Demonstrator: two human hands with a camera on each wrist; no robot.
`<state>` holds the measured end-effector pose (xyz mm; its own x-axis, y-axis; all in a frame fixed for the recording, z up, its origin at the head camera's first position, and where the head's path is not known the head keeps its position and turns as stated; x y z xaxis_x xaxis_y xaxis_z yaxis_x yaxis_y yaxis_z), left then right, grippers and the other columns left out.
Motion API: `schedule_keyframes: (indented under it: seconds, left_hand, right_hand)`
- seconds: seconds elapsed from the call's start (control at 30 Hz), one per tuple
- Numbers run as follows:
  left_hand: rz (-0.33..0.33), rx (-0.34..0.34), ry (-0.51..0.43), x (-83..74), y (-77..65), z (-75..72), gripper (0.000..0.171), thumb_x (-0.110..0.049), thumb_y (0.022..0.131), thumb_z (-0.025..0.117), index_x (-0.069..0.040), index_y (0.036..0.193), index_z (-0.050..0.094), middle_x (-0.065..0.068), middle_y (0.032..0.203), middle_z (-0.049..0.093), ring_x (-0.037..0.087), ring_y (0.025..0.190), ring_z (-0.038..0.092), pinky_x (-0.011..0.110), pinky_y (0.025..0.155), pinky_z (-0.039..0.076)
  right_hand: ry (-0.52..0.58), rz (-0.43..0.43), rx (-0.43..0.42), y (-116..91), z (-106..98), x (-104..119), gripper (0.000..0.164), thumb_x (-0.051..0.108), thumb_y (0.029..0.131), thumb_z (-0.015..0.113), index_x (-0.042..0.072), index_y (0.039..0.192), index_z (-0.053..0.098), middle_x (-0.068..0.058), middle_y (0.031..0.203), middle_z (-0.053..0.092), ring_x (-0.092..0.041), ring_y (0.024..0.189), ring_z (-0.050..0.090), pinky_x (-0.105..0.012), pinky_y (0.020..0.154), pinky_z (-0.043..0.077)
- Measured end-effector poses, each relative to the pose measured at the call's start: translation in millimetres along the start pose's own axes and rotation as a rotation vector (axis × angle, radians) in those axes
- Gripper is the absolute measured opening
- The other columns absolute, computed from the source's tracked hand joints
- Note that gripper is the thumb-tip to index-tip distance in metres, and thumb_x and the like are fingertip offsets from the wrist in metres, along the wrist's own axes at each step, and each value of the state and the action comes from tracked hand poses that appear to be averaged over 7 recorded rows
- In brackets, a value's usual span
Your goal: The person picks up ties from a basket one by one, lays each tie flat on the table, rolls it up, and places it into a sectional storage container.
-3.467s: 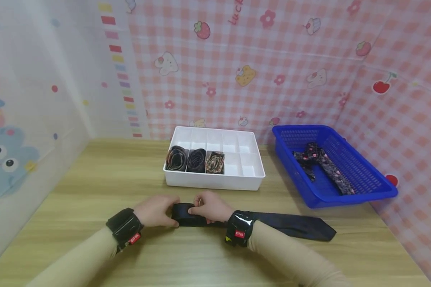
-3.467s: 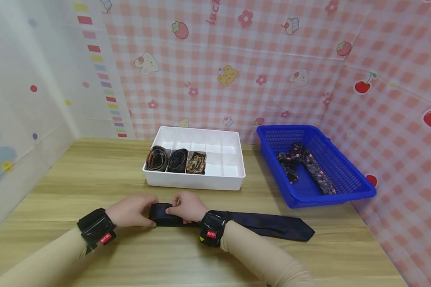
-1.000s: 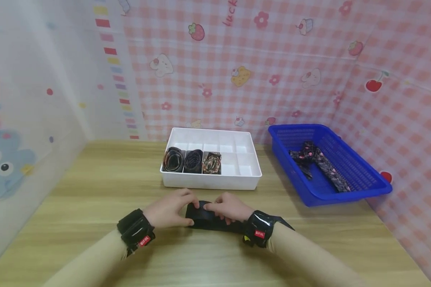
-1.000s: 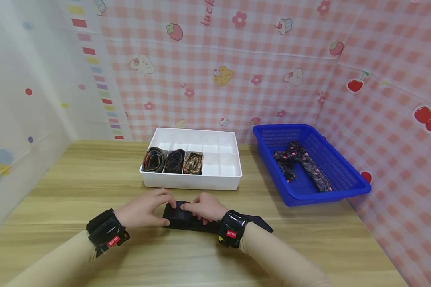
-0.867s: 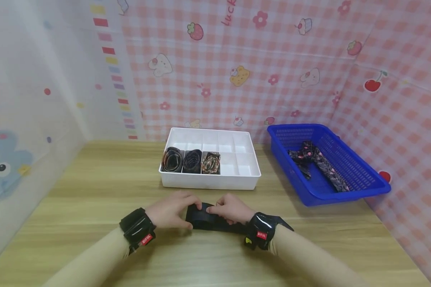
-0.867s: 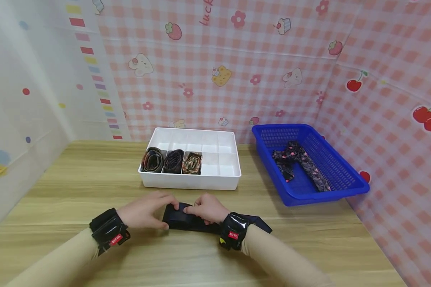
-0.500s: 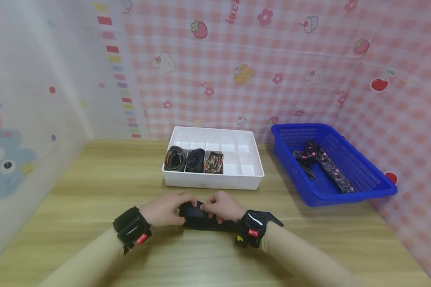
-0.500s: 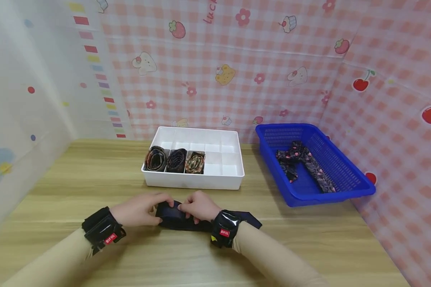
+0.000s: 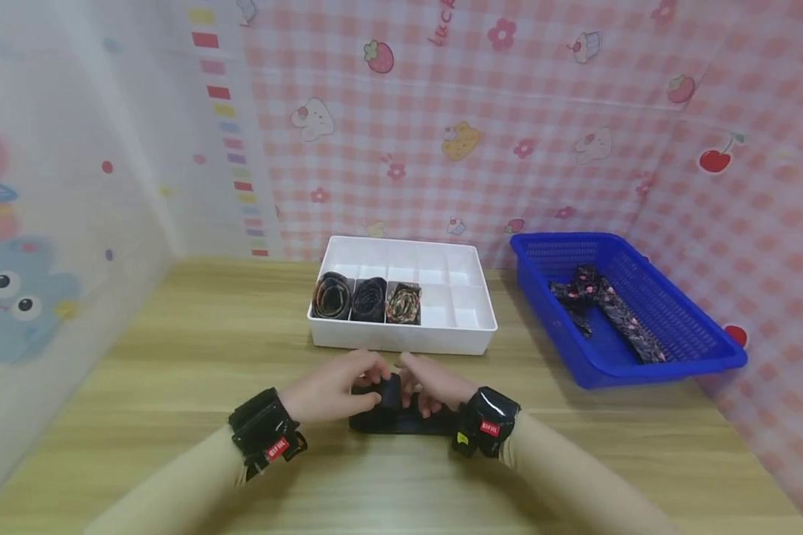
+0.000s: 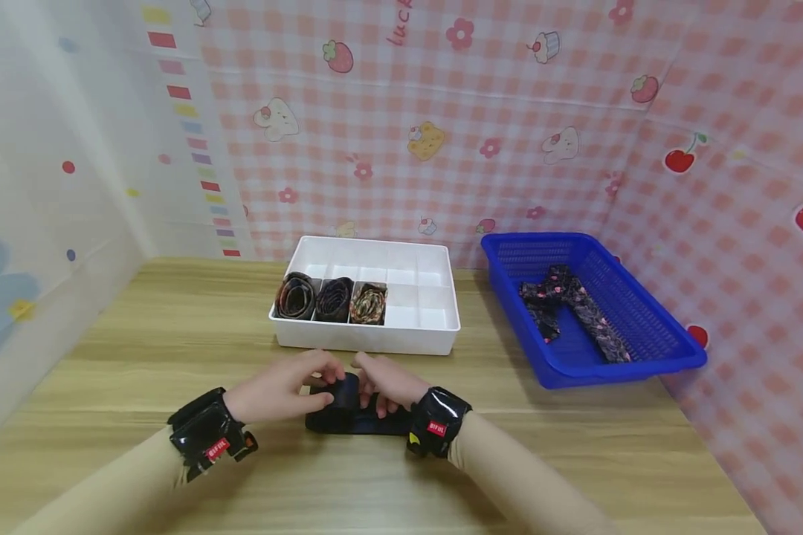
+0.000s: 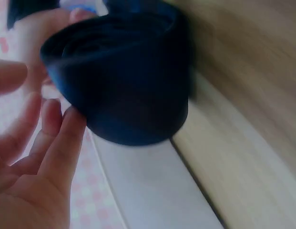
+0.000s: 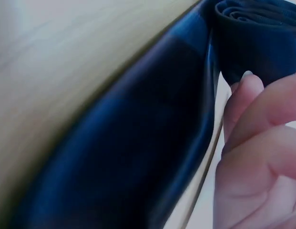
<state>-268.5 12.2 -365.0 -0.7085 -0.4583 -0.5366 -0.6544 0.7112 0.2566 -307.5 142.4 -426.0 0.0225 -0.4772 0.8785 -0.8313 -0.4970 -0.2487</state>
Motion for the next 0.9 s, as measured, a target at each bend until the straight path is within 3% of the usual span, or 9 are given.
schedule_keyframes:
  seconds: [0.17,0.27,0.43,0.53,0.7,0.9]
  left_hand:
    - [0.052,0.023,0.028,-2.5,9.1,17.1,0.014,-0.011,0.084,0.065,-0.012,0.098,0.062,-0.002,0.101,0.058,0.018,0.093,0.057,0.033,0.084,0.047]
    - [0.049,0.034,0.034,-0.3,9.5,22.5,0.013,-0.012,0.084,0.067,-0.015,0.095,0.062,-0.004,0.103,0.057,0.016,0.094,0.056,0.033,0.084,0.046]
    - [0.003,0.049,0.142,12.8,3.9,27.3,0.039,-0.022,0.078,0.078,-0.017,0.110,0.057,0.002,0.117,0.055,0.019,0.107,0.052,0.038,0.091,0.045]
    - [-0.017,0.078,0.208,23.0,-5.5,24.8,0.051,-0.024,0.076,0.080,-0.019,0.118,0.052,0.003,0.118,0.056,0.020,0.107,0.053,0.039,0.091,0.045]
    - [-0.035,0.121,0.260,30.6,-18.8,12.1,0.046,-0.025,0.080,0.077,-0.022,0.120,0.054,0.000,0.105,0.059,0.015,0.088,0.057,0.034,0.076,0.048]
    - [-0.043,0.100,0.524,24.1,-25.2,-13.8,0.040,-0.026,0.073,0.079,-0.027,0.108,0.062,-0.003,0.084,0.051,0.013,0.063,0.049,0.028,0.052,0.040]
  right_hand:
    - [-0.063,-0.022,-0.045,-7.7,-11.3,-12.7,0.043,0.041,0.093,0.051,0.002,0.083,0.067,-0.004,0.064,0.061,-0.010,0.037,0.046,-0.021,0.034,0.034]
    - [-0.114,-0.024,-0.071,-10.8,-18.0,-21.8,0.034,0.039,0.091,0.062,0.006,0.086,0.067,-0.001,0.064,0.057,-0.010,0.039,0.045,-0.021,0.035,0.035]
    - [-0.181,-0.080,-0.119,-15.5,-23.2,-25.2,0.026,0.034,0.087,0.071,0.009,0.082,0.064,0.002,0.062,0.053,-0.011,0.039,0.043,-0.023,0.038,0.038]
    - [-0.190,-0.134,-0.113,-11.5,-15.7,-18.3,0.025,0.031,0.087,0.072,0.009,0.080,0.061,0.004,0.060,0.051,-0.011,0.039,0.043,-0.024,0.039,0.038]
    - [-0.217,-0.179,-0.094,-3.0,-2.0,-4.1,0.020,0.027,0.087,0.070,0.011,0.077,0.062,0.007,0.058,0.050,-0.009,0.040,0.044,-0.023,0.041,0.039]
    - [-0.164,-0.143,-0.053,1.8,4.1,6.9,0.021,0.024,0.090,0.065,0.007,0.078,0.065,0.002,0.062,0.053,-0.010,0.041,0.045,-0.023,0.038,0.036]
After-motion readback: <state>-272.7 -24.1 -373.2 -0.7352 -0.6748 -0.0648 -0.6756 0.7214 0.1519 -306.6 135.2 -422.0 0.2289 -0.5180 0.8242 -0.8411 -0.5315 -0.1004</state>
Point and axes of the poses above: each hand's wrist, its own y-axis towards the middle knuckle, its own z-axis out of the palm, x = y × z, the point moved 7 cm from there along y, towards the middle knuckle
